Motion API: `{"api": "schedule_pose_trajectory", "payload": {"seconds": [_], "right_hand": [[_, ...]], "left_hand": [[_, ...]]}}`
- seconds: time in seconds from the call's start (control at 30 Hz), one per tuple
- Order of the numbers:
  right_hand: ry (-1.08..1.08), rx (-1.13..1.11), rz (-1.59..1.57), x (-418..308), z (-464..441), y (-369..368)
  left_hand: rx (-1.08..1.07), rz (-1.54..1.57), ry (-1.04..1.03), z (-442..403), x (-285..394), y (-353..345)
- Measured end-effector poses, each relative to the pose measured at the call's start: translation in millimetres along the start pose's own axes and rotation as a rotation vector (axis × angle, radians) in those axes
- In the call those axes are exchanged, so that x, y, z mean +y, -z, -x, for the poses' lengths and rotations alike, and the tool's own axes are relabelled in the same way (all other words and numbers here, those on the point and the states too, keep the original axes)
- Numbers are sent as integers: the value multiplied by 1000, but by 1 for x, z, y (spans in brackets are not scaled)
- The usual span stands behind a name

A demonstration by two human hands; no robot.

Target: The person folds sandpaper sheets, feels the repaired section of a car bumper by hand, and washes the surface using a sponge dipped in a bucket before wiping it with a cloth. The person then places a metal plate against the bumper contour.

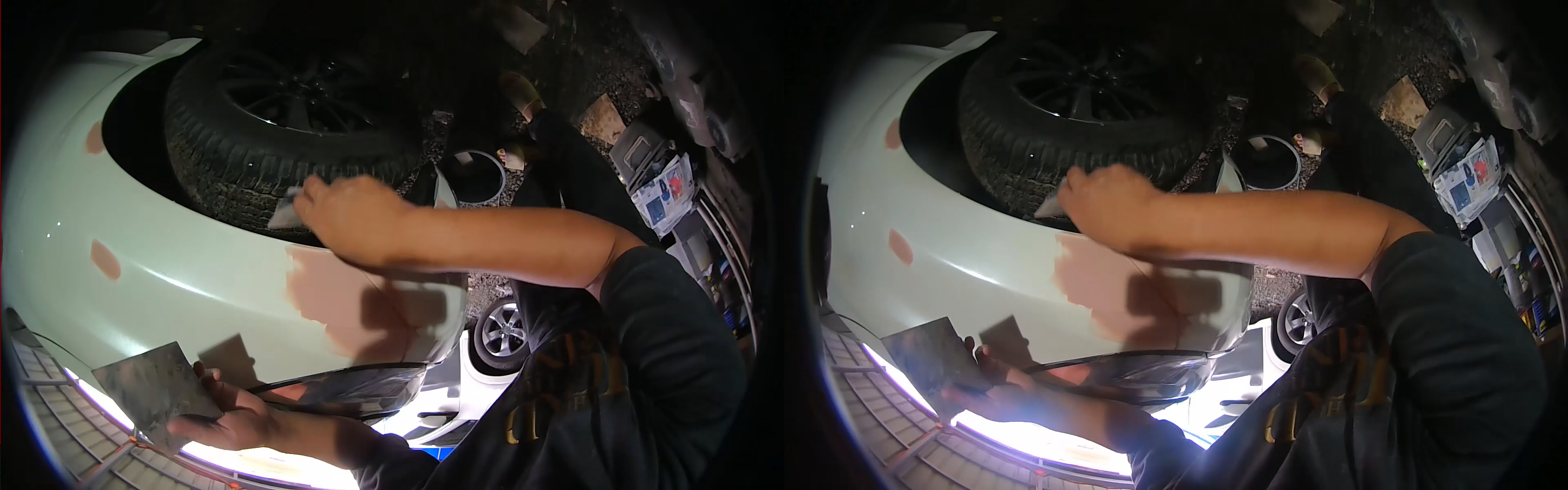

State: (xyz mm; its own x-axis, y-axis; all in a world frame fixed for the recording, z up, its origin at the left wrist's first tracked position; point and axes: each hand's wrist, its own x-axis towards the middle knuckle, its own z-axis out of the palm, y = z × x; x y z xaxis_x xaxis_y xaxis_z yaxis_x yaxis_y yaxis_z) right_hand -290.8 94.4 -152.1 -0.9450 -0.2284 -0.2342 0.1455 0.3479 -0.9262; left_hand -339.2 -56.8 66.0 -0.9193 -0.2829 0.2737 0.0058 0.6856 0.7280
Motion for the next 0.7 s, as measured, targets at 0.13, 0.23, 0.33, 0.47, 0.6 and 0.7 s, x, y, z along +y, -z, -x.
{"api": "schedule_pose_trajectory", "payload": {"seconds": [0.13,0.23,0.33,0.47,0.6,0.7], "right_hand": [[-79,168,-59,65,8,46],[-571,125,-300,220,70,88],[-748,396,-39,340,202,113],[-863,459,-557,296,343,169],[-723,458,-652,203,396,221],[-579,402,-724,139,417,239]], "left_hand": [[-2,12,-61,0,1,-7],[-33,16,-59,5,5,-6],[-58,51,-19,-11,-13,-4],[-132,-24,-42,7,-1,-4],[-126,-157,172,12,2,-7],[-304,-19,-117,49,-11,1]]}}
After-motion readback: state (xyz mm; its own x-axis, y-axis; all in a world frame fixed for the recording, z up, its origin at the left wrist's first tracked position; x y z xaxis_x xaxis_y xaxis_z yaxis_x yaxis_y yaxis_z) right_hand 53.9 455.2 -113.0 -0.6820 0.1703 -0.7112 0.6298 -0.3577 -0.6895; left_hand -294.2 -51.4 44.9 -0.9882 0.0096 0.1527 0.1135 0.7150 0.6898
